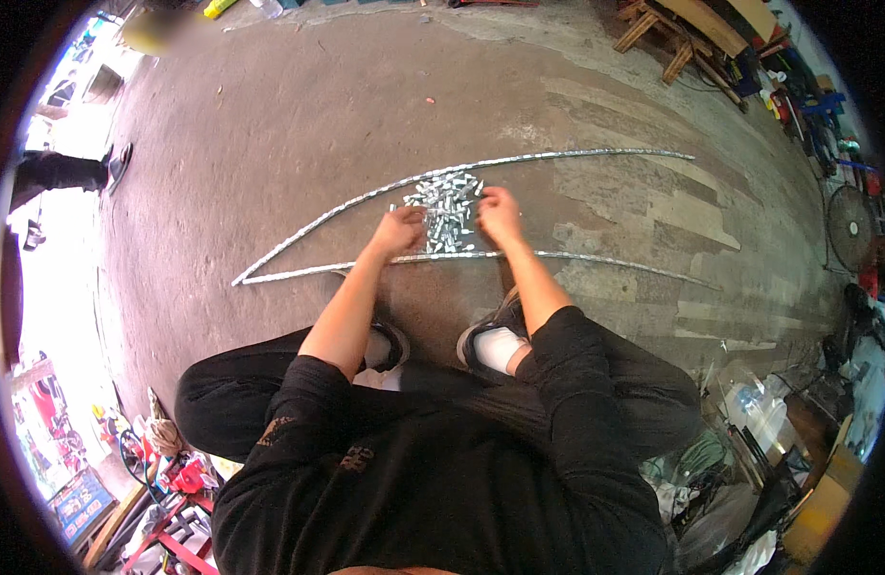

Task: The person sits on the floor and repeatedly picks up small metal fasteners, inserting them into a long metal rod. The person handles the fasteners one by one, placing them along the rod's length.

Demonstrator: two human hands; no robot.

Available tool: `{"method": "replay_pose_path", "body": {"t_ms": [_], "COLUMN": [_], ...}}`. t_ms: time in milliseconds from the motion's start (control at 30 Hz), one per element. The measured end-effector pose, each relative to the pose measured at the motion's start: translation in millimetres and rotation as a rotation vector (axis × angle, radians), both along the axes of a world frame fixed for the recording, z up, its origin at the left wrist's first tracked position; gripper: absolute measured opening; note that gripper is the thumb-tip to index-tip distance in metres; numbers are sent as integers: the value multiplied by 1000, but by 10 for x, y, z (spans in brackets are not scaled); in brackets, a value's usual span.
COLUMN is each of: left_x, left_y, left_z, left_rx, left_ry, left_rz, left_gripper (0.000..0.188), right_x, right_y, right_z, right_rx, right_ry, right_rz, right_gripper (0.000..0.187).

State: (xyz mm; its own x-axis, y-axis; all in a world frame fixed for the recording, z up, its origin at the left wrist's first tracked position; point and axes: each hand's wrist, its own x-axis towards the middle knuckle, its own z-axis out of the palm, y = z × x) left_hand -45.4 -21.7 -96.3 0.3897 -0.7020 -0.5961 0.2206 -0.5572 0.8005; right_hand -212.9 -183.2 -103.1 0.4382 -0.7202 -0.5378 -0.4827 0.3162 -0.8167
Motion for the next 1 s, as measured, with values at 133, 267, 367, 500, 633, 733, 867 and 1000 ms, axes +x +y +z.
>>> {"method": "replay_pose_path", "body": {"t_ms": [133,267,367,500,633,733,867,1000], "left_x": [272,101,-27,111,226,186,80,27], "left_y": [84,35,-104,-136,-249,-424,-524,-628], "left_z": [98,-153,-210,-235,-78,-173,-164,42], "left_rx": [406,446,321,272,375,350,400,418], "left_ry": [-842,-680,-600,-610,-573,-558,-537,-544], "left_rz": [-58,-43,-52,-259,-12,-100,-136,-232], "left_gripper": [51,55,41,38,64,70,77,76], "right_x": [-350,-192,155,302,274,542,967,1023], "right_y": [-298,-129,235,164,-400,-502,-15,155], "right_z": [-163,-314,-359,-142,-183,-242,-47,36], "right_rx": [-711,-419,-500,-324,-482,-395,-409,-378], "right_ry": [504,479,409,425,335,359,539,622], "right_rz": [61,111,152,366,126,108,153,303], "right_gripper": [29,37,37,35,33,38,45,44]}}
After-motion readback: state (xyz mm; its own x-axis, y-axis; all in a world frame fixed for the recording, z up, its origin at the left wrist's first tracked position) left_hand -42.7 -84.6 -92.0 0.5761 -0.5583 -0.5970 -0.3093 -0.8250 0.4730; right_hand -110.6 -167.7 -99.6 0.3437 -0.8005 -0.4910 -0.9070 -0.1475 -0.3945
